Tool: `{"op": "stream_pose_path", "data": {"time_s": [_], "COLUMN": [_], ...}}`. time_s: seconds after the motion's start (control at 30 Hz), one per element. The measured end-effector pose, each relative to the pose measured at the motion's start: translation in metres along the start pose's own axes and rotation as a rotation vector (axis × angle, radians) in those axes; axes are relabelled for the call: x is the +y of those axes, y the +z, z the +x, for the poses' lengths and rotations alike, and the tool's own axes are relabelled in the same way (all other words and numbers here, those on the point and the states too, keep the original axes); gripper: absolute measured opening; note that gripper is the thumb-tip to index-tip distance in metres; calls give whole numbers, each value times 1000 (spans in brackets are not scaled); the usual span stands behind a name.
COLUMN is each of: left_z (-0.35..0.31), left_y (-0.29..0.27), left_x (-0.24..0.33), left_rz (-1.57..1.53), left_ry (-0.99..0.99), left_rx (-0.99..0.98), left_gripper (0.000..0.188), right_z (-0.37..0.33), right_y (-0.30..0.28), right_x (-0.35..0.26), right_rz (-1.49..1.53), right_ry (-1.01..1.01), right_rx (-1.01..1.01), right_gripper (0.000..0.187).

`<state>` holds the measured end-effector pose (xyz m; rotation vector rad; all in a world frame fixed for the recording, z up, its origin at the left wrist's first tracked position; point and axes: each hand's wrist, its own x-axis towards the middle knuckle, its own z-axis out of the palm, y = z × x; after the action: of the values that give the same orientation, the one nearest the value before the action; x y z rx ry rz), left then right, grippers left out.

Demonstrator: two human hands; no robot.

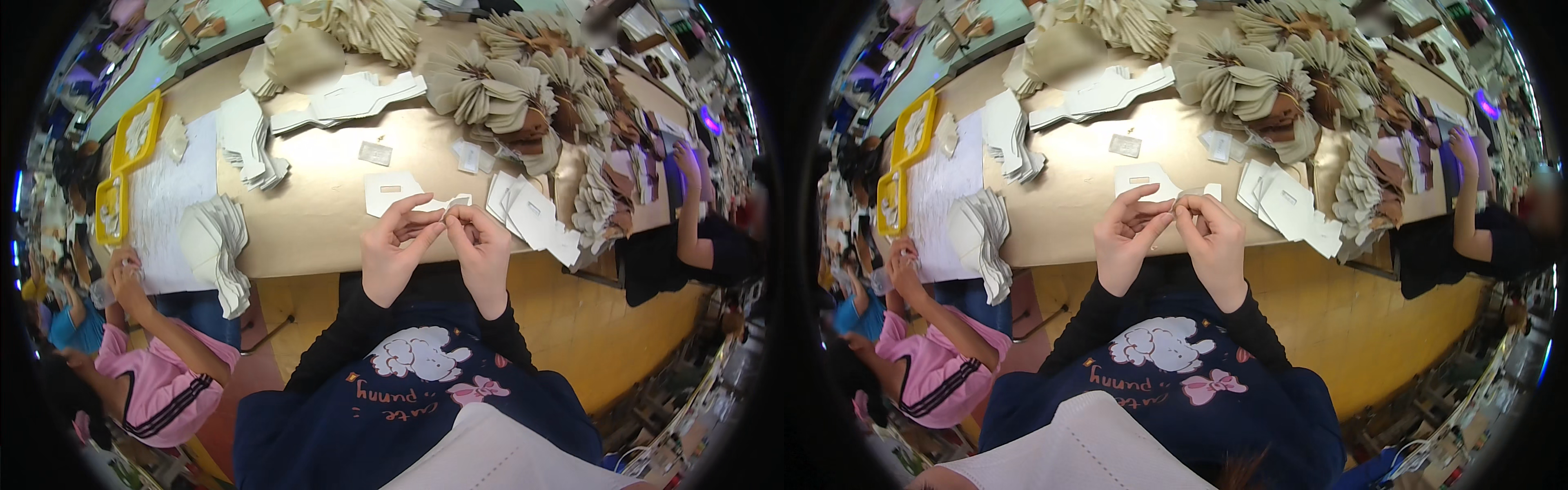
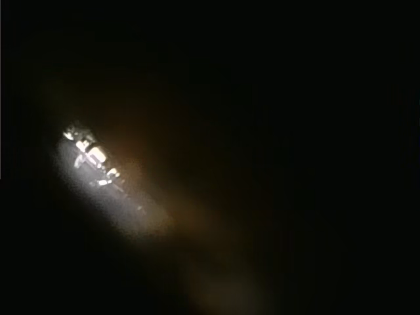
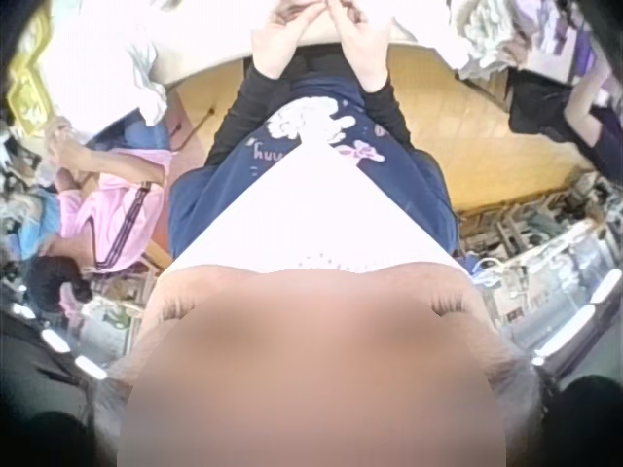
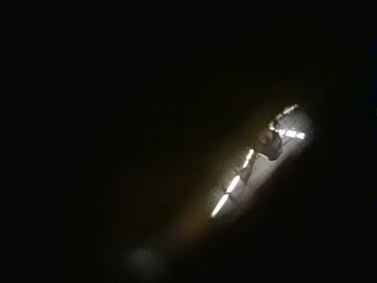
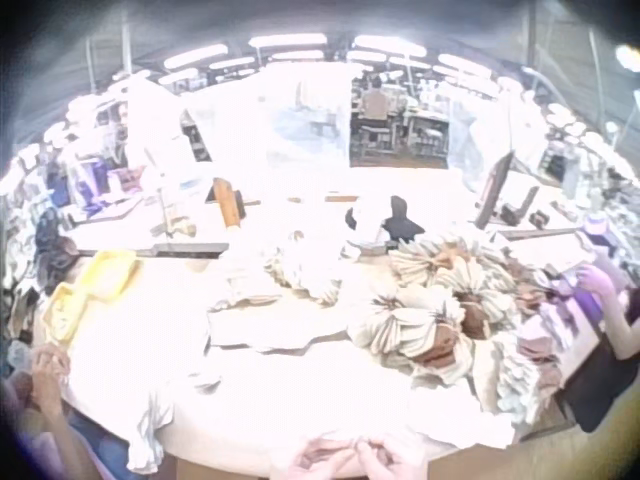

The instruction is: The person repeatedly picks up small white paper pieces and inserts them into larger white paper cutouts with rectangular slots. They handle the items one at a time, aligning and pressing the inserts into place, then setting the completed units aside on the table.

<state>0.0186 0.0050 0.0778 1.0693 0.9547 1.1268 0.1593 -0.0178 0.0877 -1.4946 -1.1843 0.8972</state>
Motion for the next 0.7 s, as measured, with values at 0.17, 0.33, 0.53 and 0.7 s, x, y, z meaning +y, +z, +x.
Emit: {"op": "stream_pose_path", "data": {"time_s": [0.17,0.33,0.53,0.7], "left_z": [3,6,10,6], "left_y": [-4,-7,3,12], "left_x": [2,6,-6,-22], "left_rz": [4,117,-64,-121], "left_ry": [-5,-7,-126,-127], "left_rx": [-73,-91,-51,-78], "left_gripper": [38,38,33,30], "right_z": [-10,-19,-21,-19], "right_y": [3,6,3,-14], "right_x": [-7,-1,12,24], "right_rz": [-12,2,325,211], "right_ry": [7,10,172,181], "right_rx": [93,122,136,0], "right_gripper": [6,5,9,12]}}
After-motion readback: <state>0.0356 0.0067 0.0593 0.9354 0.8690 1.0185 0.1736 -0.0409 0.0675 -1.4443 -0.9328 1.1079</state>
